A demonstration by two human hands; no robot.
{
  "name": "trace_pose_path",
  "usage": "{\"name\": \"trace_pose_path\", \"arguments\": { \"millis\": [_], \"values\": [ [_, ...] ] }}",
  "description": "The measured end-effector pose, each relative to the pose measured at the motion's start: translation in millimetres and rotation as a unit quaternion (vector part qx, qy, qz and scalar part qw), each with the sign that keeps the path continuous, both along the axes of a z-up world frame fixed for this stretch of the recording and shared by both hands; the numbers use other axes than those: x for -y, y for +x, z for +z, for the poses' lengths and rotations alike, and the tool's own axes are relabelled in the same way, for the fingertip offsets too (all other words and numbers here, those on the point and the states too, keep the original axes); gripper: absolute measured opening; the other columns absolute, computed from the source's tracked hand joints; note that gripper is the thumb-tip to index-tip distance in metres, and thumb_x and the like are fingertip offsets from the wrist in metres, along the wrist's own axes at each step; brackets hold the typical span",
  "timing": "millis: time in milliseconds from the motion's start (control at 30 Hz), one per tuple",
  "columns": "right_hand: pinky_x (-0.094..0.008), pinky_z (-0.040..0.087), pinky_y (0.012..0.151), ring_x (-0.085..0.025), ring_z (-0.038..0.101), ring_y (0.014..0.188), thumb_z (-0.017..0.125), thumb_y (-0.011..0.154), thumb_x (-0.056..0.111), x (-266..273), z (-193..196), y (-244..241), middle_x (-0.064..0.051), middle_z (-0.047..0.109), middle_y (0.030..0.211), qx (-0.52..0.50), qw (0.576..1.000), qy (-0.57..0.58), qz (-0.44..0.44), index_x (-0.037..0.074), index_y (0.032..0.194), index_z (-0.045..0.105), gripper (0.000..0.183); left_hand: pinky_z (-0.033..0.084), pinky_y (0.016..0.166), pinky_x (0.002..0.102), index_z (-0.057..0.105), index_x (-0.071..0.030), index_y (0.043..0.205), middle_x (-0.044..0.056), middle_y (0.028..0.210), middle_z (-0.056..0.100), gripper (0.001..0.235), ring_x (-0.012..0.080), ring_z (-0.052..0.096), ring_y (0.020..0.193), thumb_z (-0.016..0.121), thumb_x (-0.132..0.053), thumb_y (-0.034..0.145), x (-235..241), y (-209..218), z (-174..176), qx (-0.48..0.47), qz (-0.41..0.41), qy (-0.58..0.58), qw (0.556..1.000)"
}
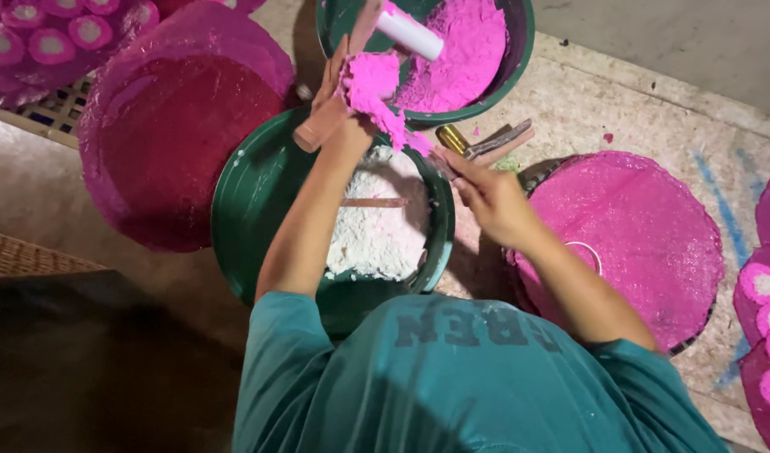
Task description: The person uses a circular cutter to cut pink glittery material into rings, then fills the centers with white powder using a small tool. The finished pieces are arranged on a pink glittery tray.
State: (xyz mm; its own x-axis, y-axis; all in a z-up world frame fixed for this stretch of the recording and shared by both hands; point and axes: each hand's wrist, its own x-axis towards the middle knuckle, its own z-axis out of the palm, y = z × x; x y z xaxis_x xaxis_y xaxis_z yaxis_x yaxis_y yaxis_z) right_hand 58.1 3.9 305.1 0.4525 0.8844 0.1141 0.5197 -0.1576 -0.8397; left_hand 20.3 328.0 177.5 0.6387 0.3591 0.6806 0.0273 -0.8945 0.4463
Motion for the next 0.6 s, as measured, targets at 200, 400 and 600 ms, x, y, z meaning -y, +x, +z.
{"name": "trace_pose_path", "arguments": {
  "millis": [200,400,600],
  "values": [
    [-0.032,0.050,0.065,-0.014,0.051,0.064,0.052,0.106,0.005,-1.2,-12.1,38.9,-0.016,0.073,0.099,-0.040,0.994,-0.062,-0.086,0.012,0.155,0.055,0.050,0.049,0.112,0.046,0.030,-0.026,0.164,0.026,0.171,0.000,0.078,0.0470,0.041,0.143,0.075,-0.038,0.102,22.6,5.1,35.2,-0.026,-0.029,0.064,0.997],
    [-0.039,0.051,0.108,-0.031,0.067,0.124,0.054,0.099,-0.003,-1.6,-18.0,30.4,-0.019,0.066,0.140,0.125,0.990,0.058,0.041,0.004,0.149,0.055,0.050,0.054,0.099,0.048,0.008,-0.010,0.164,0.025,0.145,0.042,0.109,0.0444,0.059,0.125,0.083,-0.033,0.089,34.3,-10.2,40.0,-0.037,0.049,-0.010,0.998],
    [-0.039,0.059,0.087,-0.028,0.075,0.097,0.062,0.100,0.014,-1.2,120.2,66.6,-0.010,0.076,0.114,0.210,0.957,-0.175,0.094,0.020,0.138,0.068,0.039,0.060,0.095,0.038,0.006,-0.008,0.168,0.017,0.128,0.062,0.106,0.0314,0.068,0.110,0.084,-0.028,0.098,30.8,-33.2,48.1,-0.038,-0.119,-0.040,0.991]
  ]
}}
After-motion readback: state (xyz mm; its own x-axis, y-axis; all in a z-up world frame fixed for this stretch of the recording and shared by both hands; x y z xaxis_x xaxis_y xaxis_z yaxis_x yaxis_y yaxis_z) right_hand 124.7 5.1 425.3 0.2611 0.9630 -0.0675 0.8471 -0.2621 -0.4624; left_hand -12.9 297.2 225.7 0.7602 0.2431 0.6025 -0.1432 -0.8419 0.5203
